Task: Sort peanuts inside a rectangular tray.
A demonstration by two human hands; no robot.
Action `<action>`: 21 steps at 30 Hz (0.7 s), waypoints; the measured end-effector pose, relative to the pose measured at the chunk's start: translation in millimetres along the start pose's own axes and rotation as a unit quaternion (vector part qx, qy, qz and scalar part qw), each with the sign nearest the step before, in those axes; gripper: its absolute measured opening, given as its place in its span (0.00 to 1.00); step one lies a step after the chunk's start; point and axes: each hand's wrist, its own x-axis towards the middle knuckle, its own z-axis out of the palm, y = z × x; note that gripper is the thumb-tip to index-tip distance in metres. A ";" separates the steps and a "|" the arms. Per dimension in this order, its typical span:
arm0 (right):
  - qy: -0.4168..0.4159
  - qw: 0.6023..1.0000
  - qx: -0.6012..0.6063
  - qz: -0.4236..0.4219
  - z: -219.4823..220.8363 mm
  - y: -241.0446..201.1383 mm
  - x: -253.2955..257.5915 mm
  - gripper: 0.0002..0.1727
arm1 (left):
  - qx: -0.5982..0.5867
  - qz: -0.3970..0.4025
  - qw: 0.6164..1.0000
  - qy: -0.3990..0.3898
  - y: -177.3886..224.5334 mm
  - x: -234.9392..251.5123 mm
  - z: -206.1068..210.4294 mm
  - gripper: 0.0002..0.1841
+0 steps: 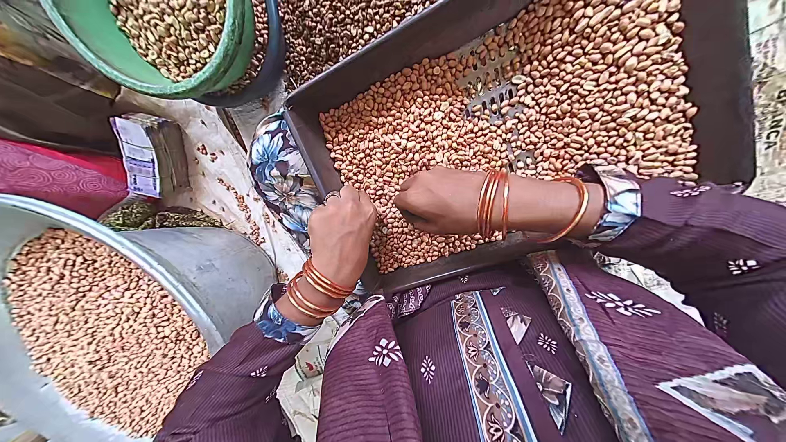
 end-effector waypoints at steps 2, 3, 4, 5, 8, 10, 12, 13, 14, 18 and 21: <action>-0.009 1.000 -0.014 0.015 -4.1 -2.8 -8.8 0.06 | -0.001 -0.001 1.000 -0.006 1.1 -0.9 -0.4 0.04; -0.009 1.000 -0.019 0.020 -5.8 -3.3 -12.8 0.05 | -0.001 0.000 1.000 -0.005 1.9 -2.0 -0.6 0.03; -0.008 0.999 -0.023 0.022 -7.1 -3.6 -16.5 0.04 | 0.001 0.001 1.000 -0.004 3.0 -3.0 -0.8 0.03; -0.011 0.999 -0.026 0.023 -8.4 -3.8 -19.8 0.04 | 0.004 0.001 1.000 -0.001 4.3 -3.7 -0.6 0.02; -0.034 0.998 -0.033 0.029 -10.4 -5.8 -26.7 0.04 | 0.008 -0.007 0.999 -0.039 8.2 -2.9 -3.2 0.04; -0.047 0.998 -0.040 0.033 -9.9 -5.9 -28.6 0.04 | -0.003 -0.013 0.995 -0.099 9.6 1.1 -9.2 0.05; -0.051 0.997 -0.040 0.033 -12.6 -6.4 -30.7 0.03 | -0.031 -0.003 0.990 -0.137 2.9 6.3 -17.3 0.05; -0.043 0.998 -0.041 0.032 -15.9 -6.4 -32.0 0.03 | -0.053 0.008 0.990 -0.134 -4.6 10.0 -21.7 0.06; -0.034 0.998 -0.046 0.032 -21.1 -6.3 -33.0 0.04 | -0.081 0.018 0.989 -0.122 -14.1 14.7 -25.8 0.08; 0.084 0.991 -0.096 0.043 -61.2 -5.7 -31.6 0.05 | -0.162 0.031 0.986 -0.019 -50.6 56.6 -61.6 0.11; 0.255 0.955 -0.131 0.077 -100.5 2.0 -33.6 0.12 | -0.211 0.017 0.973 0.088 -67.6 103.4 -94.8 0.16</action>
